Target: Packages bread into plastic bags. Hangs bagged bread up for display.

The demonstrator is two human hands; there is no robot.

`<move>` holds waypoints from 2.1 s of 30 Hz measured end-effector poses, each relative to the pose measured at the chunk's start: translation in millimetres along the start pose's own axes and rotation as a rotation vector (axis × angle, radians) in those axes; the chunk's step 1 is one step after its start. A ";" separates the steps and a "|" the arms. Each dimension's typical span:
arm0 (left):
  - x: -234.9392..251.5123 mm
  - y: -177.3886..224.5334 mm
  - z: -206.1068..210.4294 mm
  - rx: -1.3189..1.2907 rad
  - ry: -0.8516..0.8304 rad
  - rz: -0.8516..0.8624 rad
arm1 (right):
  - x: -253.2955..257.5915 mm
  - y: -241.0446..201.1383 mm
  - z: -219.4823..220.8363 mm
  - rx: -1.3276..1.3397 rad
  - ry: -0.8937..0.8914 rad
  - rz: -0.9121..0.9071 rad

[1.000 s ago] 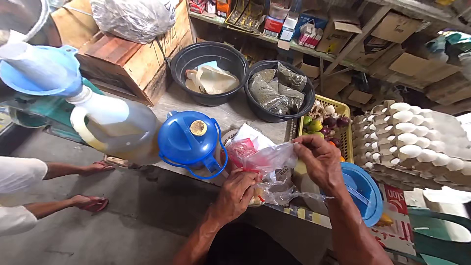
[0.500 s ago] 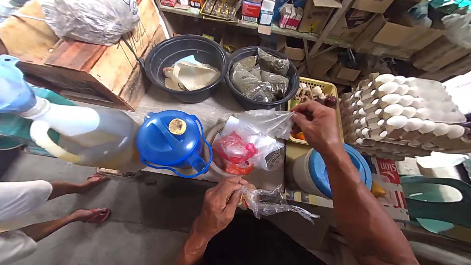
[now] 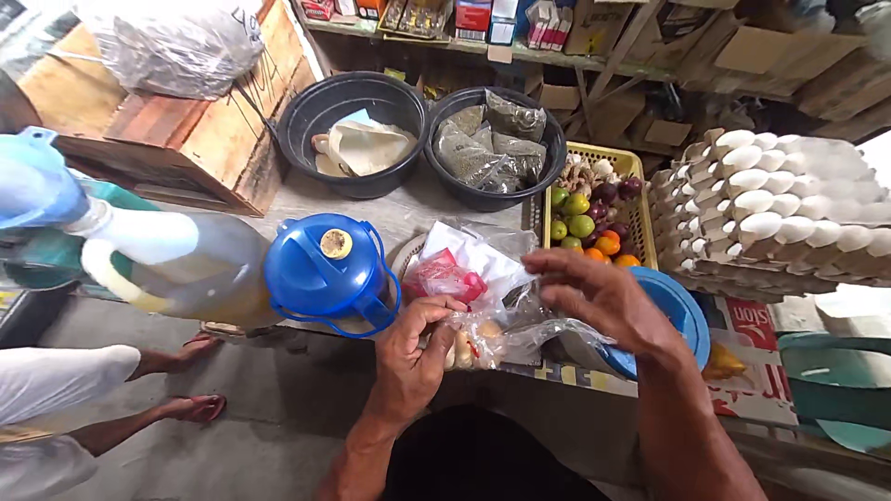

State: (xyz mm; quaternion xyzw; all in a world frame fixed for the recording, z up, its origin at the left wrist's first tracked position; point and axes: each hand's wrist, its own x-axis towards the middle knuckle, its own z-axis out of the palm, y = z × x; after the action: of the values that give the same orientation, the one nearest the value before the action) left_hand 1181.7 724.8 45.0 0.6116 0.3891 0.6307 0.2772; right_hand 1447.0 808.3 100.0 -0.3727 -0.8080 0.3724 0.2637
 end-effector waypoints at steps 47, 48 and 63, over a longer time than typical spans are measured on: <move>127.6 -181.1 197.7 0.909 -1.142 -0.501 | -122.5 69.4 137.0 0.089 0.539 0.374; 132.3 -176.8 193.0 0.835 -1.099 -0.515 | -123.7 69.4 135.6 0.086 0.541 0.370; 105.1 -37.5 50.4 0.089 -0.241 -0.235 | -85.1 55.4 110.8 -0.020 0.450 0.242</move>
State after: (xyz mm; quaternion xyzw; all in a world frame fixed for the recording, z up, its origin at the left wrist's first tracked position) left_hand 1216.4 839.6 69.7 0.6447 0.4497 0.4981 0.3662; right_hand 1441.1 720.1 -21.6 -0.5426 -0.6822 0.3010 0.3868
